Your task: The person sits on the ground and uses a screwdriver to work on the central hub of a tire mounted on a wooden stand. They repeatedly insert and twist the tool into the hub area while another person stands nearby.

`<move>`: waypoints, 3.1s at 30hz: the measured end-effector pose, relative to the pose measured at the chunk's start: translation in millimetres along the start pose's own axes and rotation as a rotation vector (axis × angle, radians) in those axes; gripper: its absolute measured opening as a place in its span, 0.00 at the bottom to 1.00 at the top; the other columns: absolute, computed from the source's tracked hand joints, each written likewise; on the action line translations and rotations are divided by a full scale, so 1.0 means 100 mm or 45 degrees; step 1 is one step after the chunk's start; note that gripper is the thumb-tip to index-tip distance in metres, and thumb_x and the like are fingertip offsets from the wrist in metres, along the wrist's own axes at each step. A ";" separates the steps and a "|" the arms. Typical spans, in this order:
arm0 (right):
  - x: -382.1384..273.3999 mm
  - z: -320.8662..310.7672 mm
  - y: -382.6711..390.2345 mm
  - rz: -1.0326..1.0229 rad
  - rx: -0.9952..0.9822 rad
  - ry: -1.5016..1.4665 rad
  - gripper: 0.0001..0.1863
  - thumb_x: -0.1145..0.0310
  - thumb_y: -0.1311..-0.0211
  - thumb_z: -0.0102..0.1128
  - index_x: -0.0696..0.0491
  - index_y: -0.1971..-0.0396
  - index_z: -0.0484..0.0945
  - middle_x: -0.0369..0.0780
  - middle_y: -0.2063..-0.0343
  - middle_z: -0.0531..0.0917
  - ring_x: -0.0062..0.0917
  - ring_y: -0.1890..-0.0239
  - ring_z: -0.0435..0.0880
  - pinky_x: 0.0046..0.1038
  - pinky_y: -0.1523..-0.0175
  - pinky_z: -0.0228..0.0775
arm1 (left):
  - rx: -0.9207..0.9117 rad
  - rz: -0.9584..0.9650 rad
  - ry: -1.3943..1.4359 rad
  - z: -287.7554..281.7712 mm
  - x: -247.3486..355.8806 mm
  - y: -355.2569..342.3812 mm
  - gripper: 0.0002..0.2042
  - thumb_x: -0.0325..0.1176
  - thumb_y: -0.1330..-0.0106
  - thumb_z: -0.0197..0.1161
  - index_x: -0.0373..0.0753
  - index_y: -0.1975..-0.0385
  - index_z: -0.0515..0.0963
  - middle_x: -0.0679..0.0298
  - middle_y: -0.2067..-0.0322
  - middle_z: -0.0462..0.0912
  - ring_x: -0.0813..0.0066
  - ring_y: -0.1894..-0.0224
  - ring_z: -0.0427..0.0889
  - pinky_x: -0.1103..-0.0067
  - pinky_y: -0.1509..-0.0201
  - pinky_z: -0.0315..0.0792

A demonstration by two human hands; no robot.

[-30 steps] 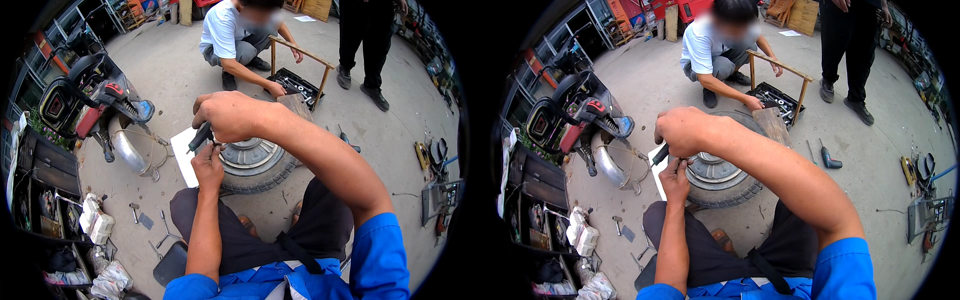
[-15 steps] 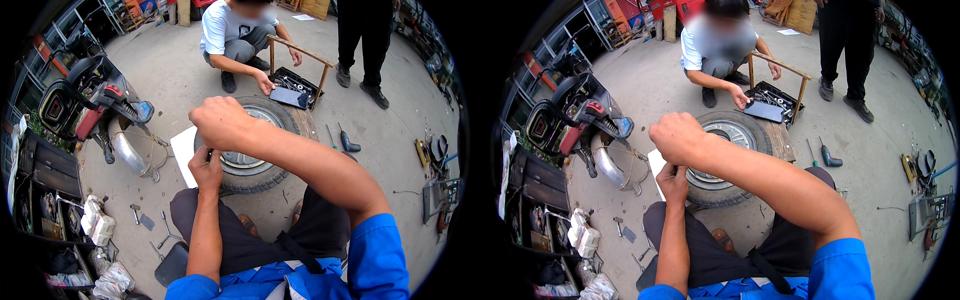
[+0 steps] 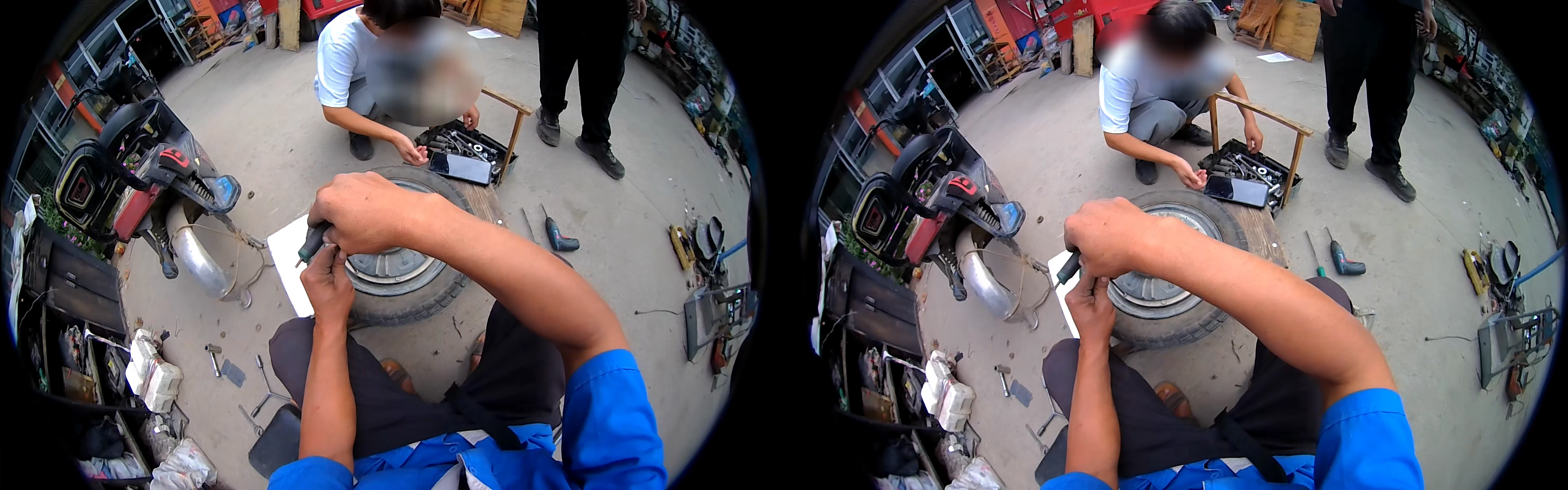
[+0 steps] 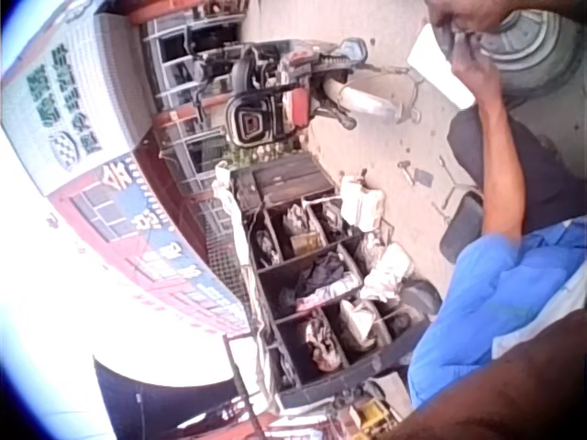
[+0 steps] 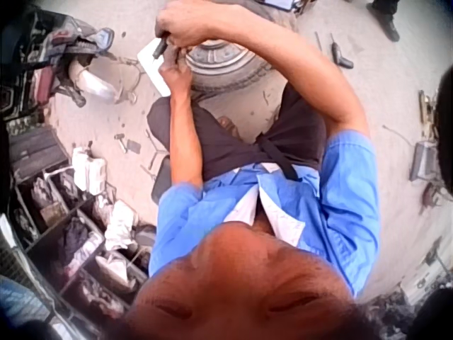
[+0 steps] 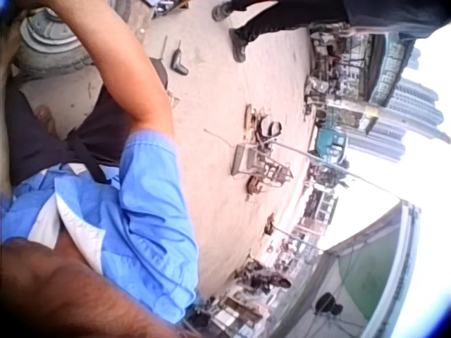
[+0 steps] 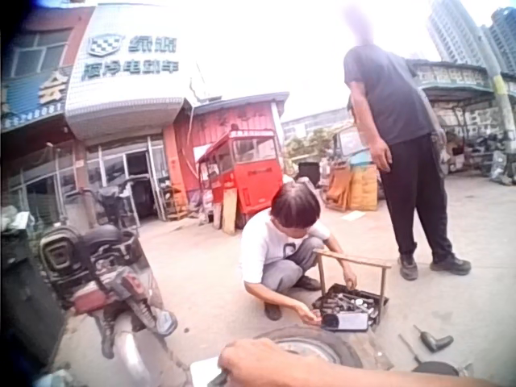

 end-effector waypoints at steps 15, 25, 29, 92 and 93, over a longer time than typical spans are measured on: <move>-0.11 -0.13 -0.05 0.170 0.089 0.070 0.18 0.59 0.48 0.71 0.57 0.63 0.87 0.48 0.74 0.84 0.44 0.65 0.86 0.40 0.59 0.79 | 0.037 -0.115 0.217 -0.01 -0.03 0.00 0.04 0.22 0.36 0.67 0.28 0.65 0.83 0.59 0.76 0.83 0.79 0.75 0.74 0.79 0.69 0.69; -0.16 -0.05 0.01 -0.157 -0.011 0.226 0.20 0.65 0.53 0.74 0.52 0.57 0.88 0.39 0.53 0.84 0.34 0.47 0.81 0.33 0.48 0.78 | -0.068 -0.161 0.250 -0.03 -0.19 0.04 0.04 0.22 0.36 0.67 0.28 0.64 0.84 0.60 0.74 0.83 0.80 0.70 0.77 0.81 0.64 0.72; -0.08 0.02 -0.02 -0.138 -0.082 0.357 0.14 0.70 0.52 0.70 0.52 0.61 0.88 0.38 0.57 0.84 0.32 0.48 0.79 0.33 0.51 0.79 | -0.053 -0.313 0.304 -0.02 -0.11 0.01 0.05 0.24 0.35 0.68 0.27 0.65 0.83 0.61 0.72 0.84 0.81 0.69 0.78 0.81 0.63 0.73; 0.98 -0.04 0.35 0.440 0.618 -0.445 0.11 0.70 0.36 0.61 0.64 0.66 0.74 0.52 0.77 0.78 0.45 0.71 0.80 0.41 0.62 0.69 | -0.163 -1.317 0.741 -0.07 -0.97 -0.56 0.15 0.40 0.29 0.65 0.31 0.63 0.77 0.57 0.76 0.82 0.77 0.84 0.75 0.85 0.85 0.64; 0.97 -0.04 0.35 0.437 0.615 -0.430 0.11 0.70 0.36 0.61 0.64 0.67 0.74 0.52 0.77 0.78 0.45 0.71 0.80 0.41 0.62 0.69 | -0.161 -1.316 0.746 -0.06 -0.97 -0.56 0.15 0.40 0.28 0.64 0.31 0.64 0.76 0.58 0.77 0.81 0.78 0.85 0.73 0.85 0.85 0.62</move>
Point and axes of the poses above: each hand's wrist, its own y-axis away from the middle knuckle, its own z-axis out of the palm, x = y × z, the point moved 4 cm from there along -y, towards the middle knuckle
